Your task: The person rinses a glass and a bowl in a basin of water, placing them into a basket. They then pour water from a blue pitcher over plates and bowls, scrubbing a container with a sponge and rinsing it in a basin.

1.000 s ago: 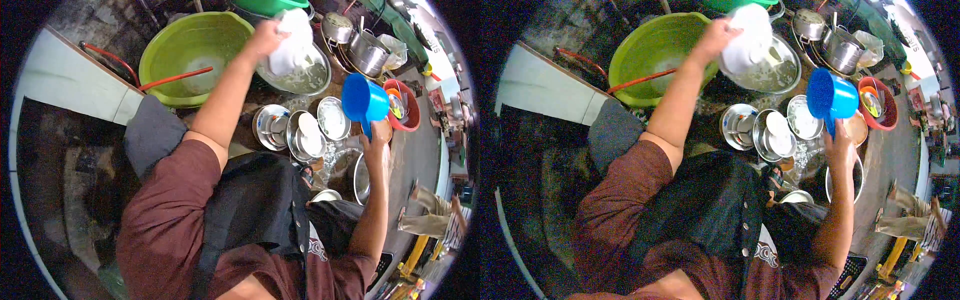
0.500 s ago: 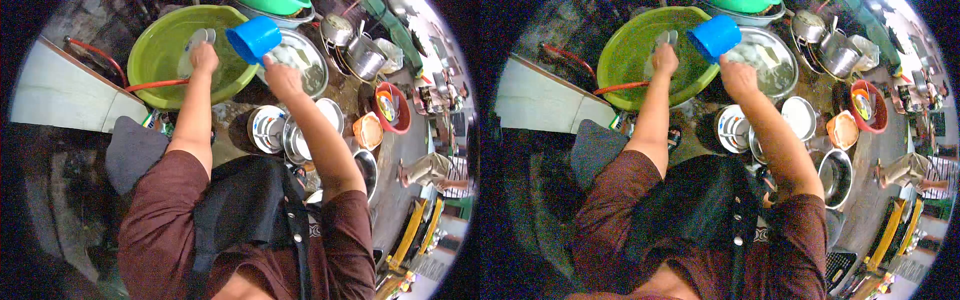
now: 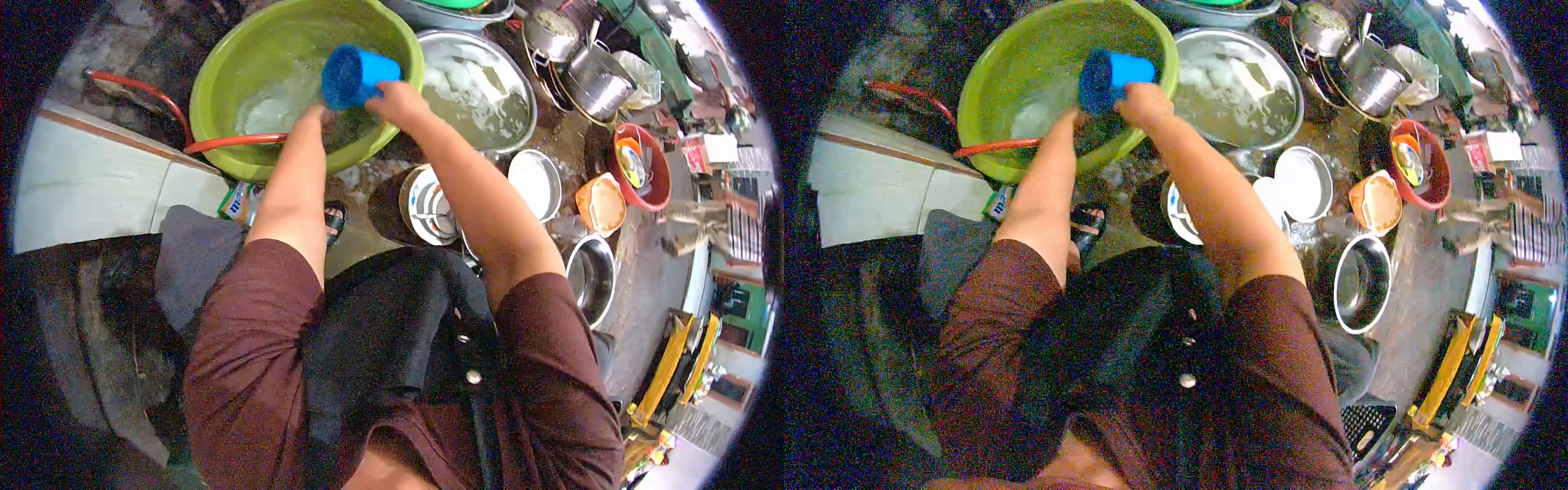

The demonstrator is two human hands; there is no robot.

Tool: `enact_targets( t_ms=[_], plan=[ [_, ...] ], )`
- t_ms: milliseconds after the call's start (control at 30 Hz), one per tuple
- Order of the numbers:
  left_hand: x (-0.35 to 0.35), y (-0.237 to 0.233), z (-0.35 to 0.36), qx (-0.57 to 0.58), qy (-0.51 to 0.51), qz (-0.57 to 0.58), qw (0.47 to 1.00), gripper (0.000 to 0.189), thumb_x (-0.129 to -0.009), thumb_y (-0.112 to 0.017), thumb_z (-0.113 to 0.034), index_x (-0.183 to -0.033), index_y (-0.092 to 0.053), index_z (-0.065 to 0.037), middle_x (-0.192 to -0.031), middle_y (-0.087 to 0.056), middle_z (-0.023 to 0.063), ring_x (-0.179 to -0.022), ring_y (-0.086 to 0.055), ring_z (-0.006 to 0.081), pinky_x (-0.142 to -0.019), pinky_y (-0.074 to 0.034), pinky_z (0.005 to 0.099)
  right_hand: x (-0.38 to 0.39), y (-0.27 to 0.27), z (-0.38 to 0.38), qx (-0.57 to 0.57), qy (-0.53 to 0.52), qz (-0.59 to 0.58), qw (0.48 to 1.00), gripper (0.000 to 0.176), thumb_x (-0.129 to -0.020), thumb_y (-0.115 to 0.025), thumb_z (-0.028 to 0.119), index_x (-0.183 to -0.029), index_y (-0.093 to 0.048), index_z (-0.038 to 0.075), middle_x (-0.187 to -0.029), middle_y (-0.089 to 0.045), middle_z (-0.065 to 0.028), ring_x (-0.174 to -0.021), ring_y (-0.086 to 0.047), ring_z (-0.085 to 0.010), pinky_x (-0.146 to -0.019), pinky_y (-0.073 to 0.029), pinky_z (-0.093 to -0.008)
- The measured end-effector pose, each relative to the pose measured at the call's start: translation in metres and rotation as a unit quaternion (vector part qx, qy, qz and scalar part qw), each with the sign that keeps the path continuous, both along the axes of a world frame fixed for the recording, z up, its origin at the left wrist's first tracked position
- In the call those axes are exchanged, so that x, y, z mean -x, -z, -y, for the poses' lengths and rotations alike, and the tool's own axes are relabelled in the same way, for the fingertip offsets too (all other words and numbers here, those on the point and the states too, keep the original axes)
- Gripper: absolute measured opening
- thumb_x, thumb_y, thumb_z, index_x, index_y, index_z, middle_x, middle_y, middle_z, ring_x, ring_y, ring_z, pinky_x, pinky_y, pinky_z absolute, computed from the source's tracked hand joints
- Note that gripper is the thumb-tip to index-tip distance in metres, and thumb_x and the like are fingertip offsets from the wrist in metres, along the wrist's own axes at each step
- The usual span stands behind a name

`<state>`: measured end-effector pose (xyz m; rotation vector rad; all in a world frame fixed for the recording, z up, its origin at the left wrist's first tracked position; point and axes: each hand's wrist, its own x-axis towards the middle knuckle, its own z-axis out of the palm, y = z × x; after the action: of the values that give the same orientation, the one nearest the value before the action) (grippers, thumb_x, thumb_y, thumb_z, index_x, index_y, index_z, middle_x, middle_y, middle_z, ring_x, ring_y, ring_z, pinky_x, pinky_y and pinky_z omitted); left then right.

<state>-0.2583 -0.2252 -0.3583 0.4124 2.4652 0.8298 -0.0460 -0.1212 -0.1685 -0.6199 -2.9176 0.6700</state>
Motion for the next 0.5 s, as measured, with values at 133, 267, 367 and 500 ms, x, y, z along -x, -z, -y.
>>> enact_targets(
  t_ms=[133,267,367,500],
  plan=[
    [-0.021,-0.038,-0.017,-0.185,-0.087,0.115,0.972,0.023,-0.078,-0.056,-0.030,-0.082,-0.058,-0.007,-0.071,-0.056,0.0099,-0.056,-0.053,0.0238,-0.051,-0.047,0.0408,-0.030,-0.036,-0.024,0.428,0.056,-0.116,0.894,0.030,-0.073,-0.068,0.027,-0.091,-0.060,0.004,-0.067,-0.055,-0.0054,-0.054,-0.053,-0.0153,-0.045,-0.041,-0.0274],
    [-0.066,-0.115,-0.033,-0.443,-0.083,0.281,0.847,0.027,-0.085,-0.049,-0.029,-0.093,-0.059,-0.005,-0.079,-0.061,0.0075,-0.069,-0.059,0.0200,-0.064,-0.050,0.0383,-0.091,-0.103,-0.023,0.586,0.109,-0.160,0.787,0.021,-0.084,-0.057,0.021,-0.097,-0.053,0.005,-0.062,-0.048,0.0015,-0.038,-0.031,-0.0018,-0.032,-0.021,-0.0168],
    [-0.157,-0.205,-0.043,-0.519,-0.046,0.276,0.808,0.032,-0.089,-0.046,-0.032,-0.098,-0.060,-0.004,-0.083,-0.063,0.0069,-0.072,-0.059,0.0181,-0.066,-0.048,0.0333,-0.154,-0.148,-0.030,0.559,0.116,-0.182,0.800,0.025,-0.080,-0.062,0.022,-0.098,-0.056,0.006,-0.059,-0.046,0.0030,-0.039,-0.033,-0.0028,-0.034,-0.022,-0.0169],
    [-0.192,-0.179,-0.113,-0.516,0.260,0.263,0.773,0.030,-0.087,-0.050,-0.033,-0.091,-0.063,-0.006,-0.081,-0.063,0.0054,-0.066,-0.056,0.0144,-0.061,-0.047,0.0288,-0.241,-0.204,-0.023,0.432,0.197,-0.149,0.867,0.032,-0.081,-0.059,0.026,-0.104,-0.054,0.005,-0.058,-0.043,0.0060,-0.037,-0.029,-0.0004,-0.033,-0.019,-0.0170]
  ],
)
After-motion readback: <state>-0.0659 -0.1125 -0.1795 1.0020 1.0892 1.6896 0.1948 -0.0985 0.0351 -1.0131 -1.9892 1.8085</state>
